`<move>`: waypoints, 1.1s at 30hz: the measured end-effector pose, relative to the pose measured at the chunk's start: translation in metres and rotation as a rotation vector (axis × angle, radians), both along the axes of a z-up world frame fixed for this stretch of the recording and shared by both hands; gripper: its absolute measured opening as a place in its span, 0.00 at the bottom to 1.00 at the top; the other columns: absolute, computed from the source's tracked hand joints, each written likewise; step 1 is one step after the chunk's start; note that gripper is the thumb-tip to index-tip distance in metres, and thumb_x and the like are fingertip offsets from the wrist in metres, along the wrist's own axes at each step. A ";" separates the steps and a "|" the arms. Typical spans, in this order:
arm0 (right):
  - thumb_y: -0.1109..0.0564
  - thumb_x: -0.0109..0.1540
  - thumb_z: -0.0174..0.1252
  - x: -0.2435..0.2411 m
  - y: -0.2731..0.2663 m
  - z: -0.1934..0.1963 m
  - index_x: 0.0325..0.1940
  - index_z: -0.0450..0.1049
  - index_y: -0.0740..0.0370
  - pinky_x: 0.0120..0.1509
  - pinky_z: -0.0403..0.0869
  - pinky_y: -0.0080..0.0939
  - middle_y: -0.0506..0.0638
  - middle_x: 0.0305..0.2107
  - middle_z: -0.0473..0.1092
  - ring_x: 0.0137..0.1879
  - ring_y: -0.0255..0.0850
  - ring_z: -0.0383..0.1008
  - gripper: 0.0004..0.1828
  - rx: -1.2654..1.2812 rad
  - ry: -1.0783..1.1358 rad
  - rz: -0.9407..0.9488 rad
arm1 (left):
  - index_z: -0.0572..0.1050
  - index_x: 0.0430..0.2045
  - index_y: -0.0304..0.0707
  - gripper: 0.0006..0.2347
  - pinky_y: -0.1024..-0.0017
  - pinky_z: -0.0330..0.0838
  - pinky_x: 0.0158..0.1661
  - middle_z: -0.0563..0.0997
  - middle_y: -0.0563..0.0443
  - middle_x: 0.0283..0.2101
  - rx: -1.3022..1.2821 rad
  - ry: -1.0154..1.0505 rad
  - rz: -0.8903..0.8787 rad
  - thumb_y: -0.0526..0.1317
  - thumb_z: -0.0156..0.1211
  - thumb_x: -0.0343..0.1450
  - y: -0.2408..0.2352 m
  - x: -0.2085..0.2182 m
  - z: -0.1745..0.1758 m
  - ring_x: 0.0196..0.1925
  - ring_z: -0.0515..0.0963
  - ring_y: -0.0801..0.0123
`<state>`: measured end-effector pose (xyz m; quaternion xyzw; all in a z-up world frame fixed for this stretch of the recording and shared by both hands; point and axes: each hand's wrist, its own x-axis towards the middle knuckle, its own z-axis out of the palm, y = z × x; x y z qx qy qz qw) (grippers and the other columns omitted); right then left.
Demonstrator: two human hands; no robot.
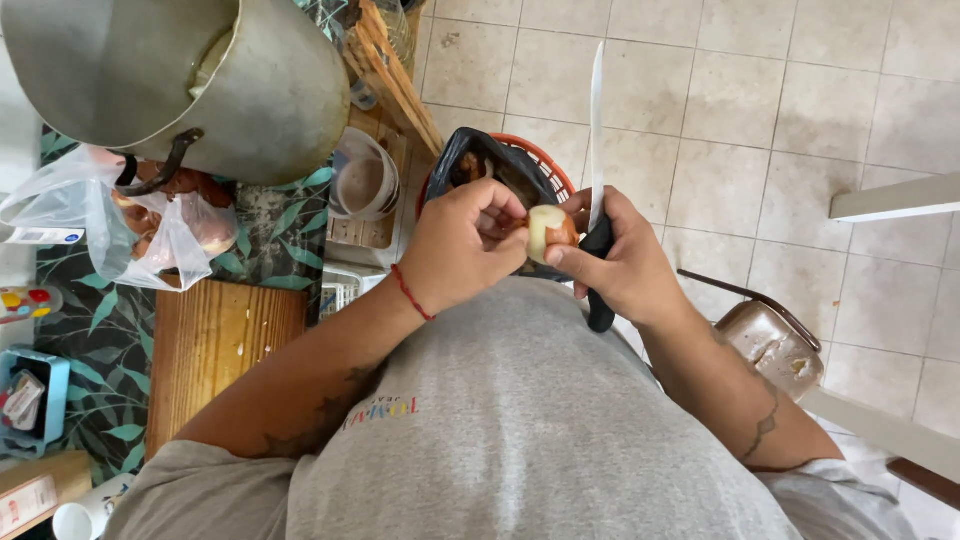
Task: The person is peeling and cutting onions in a kitchen prep area.
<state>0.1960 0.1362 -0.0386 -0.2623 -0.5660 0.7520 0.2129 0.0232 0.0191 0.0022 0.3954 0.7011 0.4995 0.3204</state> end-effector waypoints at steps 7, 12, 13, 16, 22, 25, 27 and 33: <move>0.64 0.52 0.74 -0.001 -0.006 0.006 0.54 0.67 0.72 0.20 0.72 0.33 0.65 0.33 0.72 0.15 0.36 0.69 0.30 0.069 -0.029 -0.002 | 0.78 0.25 0.46 0.04 0.71 0.78 0.22 0.79 0.53 0.23 0.194 0.552 0.014 0.35 0.65 0.62 0.001 0.000 -0.016 0.25 0.83 0.61; 0.64 0.52 0.73 -0.001 -0.006 0.005 0.54 0.68 0.71 0.20 0.72 0.34 0.65 0.33 0.72 0.15 0.38 0.70 0.29 0.056 -0.048 -0.013 | 0.78 0.27 0.44 0.03 0.72 0.79 0.25 0.80 0.51 0.24 0.151 0.426 0.002 0.36 0.64 0.64 -0.001 -0.002 -0.017 0.26 0.83 0.62; 0.64 0.52 0.73 -0.001 -0.007 0.007 0.54 0.68 0.71 0.20 0.72 0.34 0.65 0.33 0.72 0.15 0.38 0.70 0.29 0.056 -0.048 -0.013 | 0.78 0.27 0.44 0.03 0.72 0.79 0.25 0.80 0.51 0.24 0.151 0.426 0.002 0.36 0.64 0.64 -0.002 0.000 -0.014 0.26 0.83 0.62; 0.65 0.52 0.73 -0.002 -0.009 0.011 0.54 0.68 0.71 0.21 0.72 0.33 0.65 0.33 0.72 0.15 0.37 0.68 0.29 0.077 -0.083 -0.015 | 0.79 0.26 0.39 0.04 0.75 0.77 0.22 0.80 0.48 0.22 0.150 0.236 0.046 0.37 0.67 0.64 -0.003 0.002 -0.010 0.22 0.83 0.67; 0.64 0.52 0.73 -0.002 -0.012 0.021 0.53 0.69 0.71 0.21 0.72 0.32 0.65 0.33 0.73 0.15 0.36 0.69 0.29 0.107 -0.094 -0.009 | 0.78 0.25 0.39 0.02 0.70 0.77 0.20 0.80 0.46 0.23 0.122 0.334 0.020 0.36 0.65 0.65 -0.003 -0.002 -0.019 0.23 0.84 0.60; 0.65 0.52 0.73 -0.002 -0.013 0.017 0.53 0.69 0.72 0.22 0.72 0.33 0.65 0.33 0.73 0.16 0.36 0.69 0.29 0.099 -0.085 -0.007 | 0.78 0.26 0.41 0.03 0.67 0.77 0.20 0.79 0.47 0.23 0.058 0.360 0.026 0.37 0.64 0.66 -0.002 -0.003 -0.027 0.23 0.83 0.57; 0.65 0.52 0.73 -0.001 -0.013 0.018 0.54 0.69 0.70 0.22 0.72 0.33 0.65 0.33 0.72 0.16 0.37 0.69 0.28 0.093 -0.098 -0.016 | 0.78 0.25 0.38 0.01 0.76 0.76 0.20 0.80 0.50 0.20 0.042 0.171 0.012 0.35 0.63 0.66 -0.002 -0.008 -0.027 0.19 0.83 0.69; 0.65 0.53 0.72 0.002 -0.012 0.019 0.54 0.69 0.70 0.22 0.72 0.34 0.66 0.34 0.72 0.16 0.37 0.69 0.29 0.104 -0.102 -0.038 | 0.80 0.30 0.33 0.04 0.77 0.77 0.23 0.81 0.46 0.24 0.074 0.015 -0.030 0.33 0.64 0.65 -0.006 -0.001 -0.010 0.23 0.82 0.72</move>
